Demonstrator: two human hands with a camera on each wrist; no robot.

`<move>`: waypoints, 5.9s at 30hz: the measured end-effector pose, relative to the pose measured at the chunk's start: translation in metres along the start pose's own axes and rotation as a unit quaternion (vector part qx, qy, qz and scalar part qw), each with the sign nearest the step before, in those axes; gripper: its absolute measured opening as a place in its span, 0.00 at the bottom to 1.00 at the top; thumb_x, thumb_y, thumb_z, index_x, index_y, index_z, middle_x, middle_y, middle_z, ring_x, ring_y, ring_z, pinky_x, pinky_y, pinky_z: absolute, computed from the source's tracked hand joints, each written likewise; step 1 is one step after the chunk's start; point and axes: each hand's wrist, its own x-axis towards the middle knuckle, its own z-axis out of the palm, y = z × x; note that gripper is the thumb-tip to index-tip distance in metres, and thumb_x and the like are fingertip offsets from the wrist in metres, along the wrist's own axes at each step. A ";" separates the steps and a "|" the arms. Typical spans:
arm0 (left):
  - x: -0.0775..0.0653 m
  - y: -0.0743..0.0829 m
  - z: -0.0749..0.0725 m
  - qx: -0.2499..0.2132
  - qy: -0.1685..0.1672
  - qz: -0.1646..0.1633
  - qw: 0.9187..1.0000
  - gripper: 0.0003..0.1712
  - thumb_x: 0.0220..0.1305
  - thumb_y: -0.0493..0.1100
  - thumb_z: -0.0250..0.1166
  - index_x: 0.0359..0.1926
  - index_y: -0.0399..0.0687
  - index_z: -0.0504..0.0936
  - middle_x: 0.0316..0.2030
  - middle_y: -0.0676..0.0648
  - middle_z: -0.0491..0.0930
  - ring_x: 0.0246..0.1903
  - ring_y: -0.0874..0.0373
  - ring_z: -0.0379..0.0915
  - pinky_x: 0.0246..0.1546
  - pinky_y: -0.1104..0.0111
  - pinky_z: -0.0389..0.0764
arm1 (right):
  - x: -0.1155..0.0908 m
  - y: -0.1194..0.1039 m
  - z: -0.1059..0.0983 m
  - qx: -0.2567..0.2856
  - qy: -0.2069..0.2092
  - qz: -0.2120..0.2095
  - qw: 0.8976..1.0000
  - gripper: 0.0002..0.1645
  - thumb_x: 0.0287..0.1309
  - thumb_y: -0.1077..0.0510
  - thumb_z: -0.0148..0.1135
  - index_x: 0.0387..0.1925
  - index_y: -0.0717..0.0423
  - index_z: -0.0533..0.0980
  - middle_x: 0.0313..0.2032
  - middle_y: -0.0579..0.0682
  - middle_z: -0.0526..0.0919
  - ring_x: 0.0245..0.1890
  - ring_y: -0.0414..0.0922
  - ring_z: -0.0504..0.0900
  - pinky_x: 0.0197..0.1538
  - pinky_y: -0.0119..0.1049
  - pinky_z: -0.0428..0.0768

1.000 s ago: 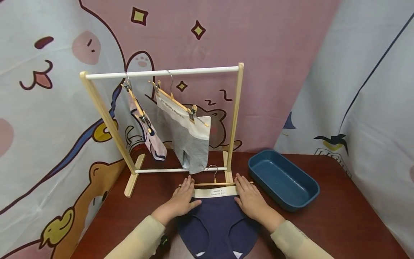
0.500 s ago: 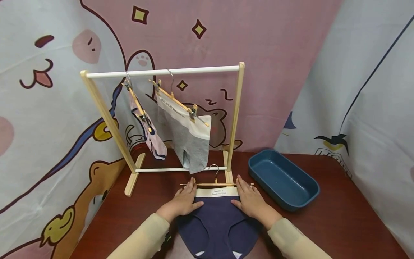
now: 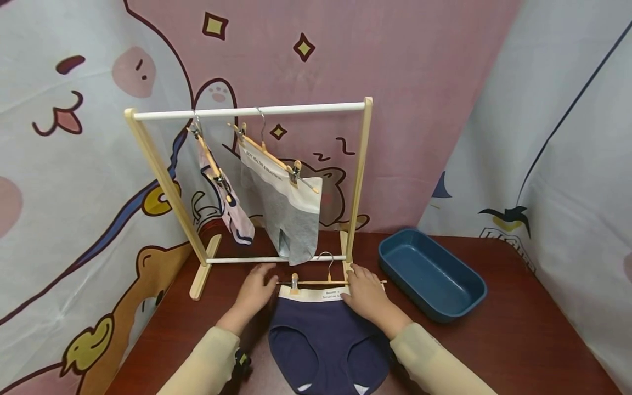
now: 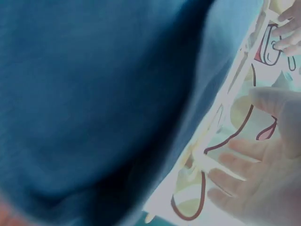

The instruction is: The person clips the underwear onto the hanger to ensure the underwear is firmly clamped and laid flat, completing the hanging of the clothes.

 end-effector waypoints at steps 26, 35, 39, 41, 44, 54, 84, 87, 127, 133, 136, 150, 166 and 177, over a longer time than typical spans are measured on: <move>0.075 -0.036 -0.154 -0.083 0.270 -0.184 0.941 0.28 0.72 0.50 0.47 0.66 0.39 0.61 0.58 0.31 0.70 0.56 0.37 0.68 0.56 0.49 0.69 | 0.044 -0.014 0.022 0.021 -0.034 0.091 0.995 0.12 0.55 0.45 0.64 0.32 0.49 0.83 0.51 0.57 0.78 0.42 0.54 0.75 0.42 0.48 0.70; 0.078 -0.043 -0.158 0.037 0.263 -0.184 0.946 0.22 0.74 0.47 0.44 0.49 0.31 0.73 0.43 0.28 0.77 0.43 0.32 0.74 0.42 0.46 0.75 | 0.056 -0.016 0.023 0.044 -0.042 0.099 0.993 0.15 0.58 0.44 0.61 0.20 0.45 0.80 0.31 0.48 0.83 0.37 0.51 0.75 0.41 0.46 0.67; 0.079 -0.042 -0.164 0.056 0.243 -0.171 0.953 0.22 0.73 0.46 0.45 0.48 0.29 0.74 0.41 0.27 0.77 0.41 0.33 0.75 0.39 0.48 0.76 | 0.060 -0.021 0.021 0.047 -0.034 0.095 0.994 0.18 0.58 0.48 0.61 0.13 0.45 0.76 0.24 0.45 0.82 0.35 0.52 0.78 0.40 0.46 0.68; 0.080 -0.041 -0.166 0.063 0.232 -0.171 0.955 0.22 0.73 0.45 0.45 0.49 0.29 0.74 0.41 0.27 0.77 0.41 0.33 0.75 0.39 0.48 0.76 | 0.060 -0.022 0.018 0.060 -0.040 0.103 0.992 0.20 0.56 0.51 0.61 0.11 0.46 0.73 0.21 0.44 0.80 0.32 0.50 0.78 0.40 0.47 0.68; 0.080 -0.041 -0.169 0.070 0.215 -0.178 0.958 0.22 0.73 0.45 0.46 0.50 0.28 0.74 0.42 0.26 0.77 0.42 0.33 0.74 0.40 0.48 0.76 | 0.058 -0.023 0.013 0.075 -0.057 0.118 0.988 0.21 0.56 0.52 0.61 0.10 0.46 0.69 0.17 0.43 0.75 0.27 0.47 0.76 0.41 0.47 0.68; 0.078 -0.045 -0.173 0.072 0.199 -0.185 0.960 0.23 0.73 0.45 0.46 0.52 0.28 0.72 0.46 0.25 0.76 0.46 0.32 0.73 0.45 0.46 0.74 | 0.042 -0.018 -0.009 0.165 -0.018 0.110 0.980 0.03 0.49 0.52 0.70 0.27 0.45 0.84 0.33 0.43 0.85 0.34 0.45 0.81 0.39 0.46 0.73; 0.079 -0.044 -0.174 0.081 0.197 -0.182 0.960 0.22 0.73 0.45 0.47 0.50 0.29 0.73 0.45 0.26 0.77 0.44 0.33 0.74 0.43 0.47 0.76 | 0.044 0.013 -0.142 0.031 -0.083 0.042 0.995 0.07 0.54 0.57 0.62 0.26 0.48 0.85 0.29 0.44 0.85 0.23 0.40 0.77 0.26 0.36 0.73; 0.079 -0.045 -0.173 0.075 0.196 -0.183 0.960 0.22 0.73 0.46 0.46 0.51 0.29 0.73 0.45 0.27 0.77 0.44 0.33 0.74 0.43 0.48 0.76 | 0.043 0.017 -0.144 0.030 -0.094 0.044 0.994 0.09 0.55 0.57 0.61 0.25 0.48 0.84 0.27 0.44 0.84 0.22 0.41 0.76 0.25 0.35 0.71; 0.074 -0.041 -0.171 0.067 0.205 -0.182 0.959 0.21 0.72 0.45 0.47 0.51 0.29 0.73 0.44 0.27 0.77 0.42 0.33 0.76 0.42 0.48 0.77 | 0.122 -0.099 -0.354 -0.005 0.008 0.097 0.995 0.17 0.66 0.51 0.48 0.46 0.50 0.80 0.37 0.49 0.79 0.34 0.47 0.71 0.34 0.39 0.67; 0.075 -0.042 -0.169 0.072 0.204 -0.183 0.959 0.21 0.72 0.45 0.48 0.51 0.30 0.73 0.44 0.26 0.77 0.42 0.33 0.75 0.42 0.47 0.76 | 0.124 -0.097 -0.351 0.003 0.008 0.107 0.994 0.18 0.65 0.52 0.49 0.47 0.53 0.80 0.40 0.51 0.81 0.36 0.48 0.71 0.36 0.39 0.68; 0.076 -0.043 -0.170 0.069 0.204 -0.182 0.959 0.21 0.72 0.45 0.47 0.51 0.30 0.73 0.44 0.26 0.77 0.42 0.33 0.75 0.41 0.47 0.76 | 0.124 -0.095 -0.348 0.005 0.009 0.108 0.994 0.17 0.64 0.52 0.48 0.46 0.53 0.80 0.41 0.51 0.80 0.37 0.49 0.71 0.37 0.40 0.68; 0.076 -0.045 -0.171 0.064 0.203 -0.183 0.960 0.21 0.72 0.46 0.47 0.51 0.30 0.73 0.44 0.27 0.77 0.41 0.34 0.76 0.40 0.48 0.77 | 0.132 -0.087 -0.321 -0.023 0.002 0.125 0.992 0.15 0.65 0.50 0.48 0.38 0.50 0.80 0.46 0.50 0.81 0.44 0.51 0.77 0.50 0.49 0.75; 0.077 -0.046 -0.173 0.063 0.187 -0.189 0.962 0.23 0.73 0.48 0.46 0.52 0.32 0.73 0.45 0.29 0.77 0.43 0.35 0.76 0.41 0.49 0.77 | 0.073 -0.061 -0.315 0.016 0.211 -0.032 0.977 0.18 0.66 0.50 0.47 0.50 0.48 0.79 0.46 0.48 0.82 0.44 0.48 0.77 0.45 0.48 0.75; 0.059 -0.041 -0.170 0.008 0.224 -0.158 0.962 0.26 0.71 0.46 0.50 0.64 0.37 0.64 0.57 0.30 0.68 0.53 0.37 0.68 0.50 0.51 0.73 | -0.015 0.023 -0.277 0.142 0.307 -0.028 0.941 0.19 0.64 0.52 0.54 0.54 0.53 0.74 0.49 0.53 0.77 0.49 0.49 0.71 0.50 0.42 0.66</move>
